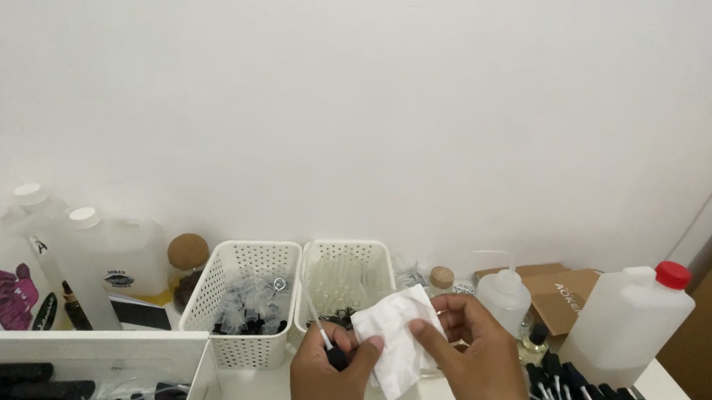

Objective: Clean small black sprayer components using a white cloth

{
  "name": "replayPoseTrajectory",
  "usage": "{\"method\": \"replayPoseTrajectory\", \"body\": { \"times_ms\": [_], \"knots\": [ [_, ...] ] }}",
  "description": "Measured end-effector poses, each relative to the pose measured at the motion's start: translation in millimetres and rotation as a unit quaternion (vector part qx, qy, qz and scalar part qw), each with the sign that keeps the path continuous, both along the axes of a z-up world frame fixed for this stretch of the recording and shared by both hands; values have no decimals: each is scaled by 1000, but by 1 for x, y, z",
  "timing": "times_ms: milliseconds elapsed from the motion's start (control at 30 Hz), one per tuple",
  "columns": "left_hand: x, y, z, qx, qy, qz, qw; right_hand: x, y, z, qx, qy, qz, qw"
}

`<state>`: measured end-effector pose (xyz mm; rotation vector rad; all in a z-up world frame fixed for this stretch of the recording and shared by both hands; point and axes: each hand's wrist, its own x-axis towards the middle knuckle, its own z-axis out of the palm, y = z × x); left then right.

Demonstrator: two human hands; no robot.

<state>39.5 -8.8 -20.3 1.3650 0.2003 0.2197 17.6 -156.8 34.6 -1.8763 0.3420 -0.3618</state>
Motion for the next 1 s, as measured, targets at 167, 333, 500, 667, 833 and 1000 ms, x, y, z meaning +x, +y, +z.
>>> {"method": "replayPoseTrajectory", "body": {
  "times_ms": [167,333,500,667,833,1000],
  "knots": [
    [8,1,-10,-87,3,-11,996,12,-10,-19,28,-60,24,998],
    [9,4,-10,-96,0,-5,995,9,-11,-24,-174,-138,-19,975],
    [1,0,2,-149,46,-80,984,-4,6,6,2,70,122,990],
    [12,1,-20,-117,-1,-97,988,-1,-1,3,88,91,158,979],
    [2,7,4,-58,-4,-64,996,3,-3,-5,36,60,117,991],
    [-8,22,13,24,-7,-201,979,3,3,-6,42,94,148,984]
  ]
}}
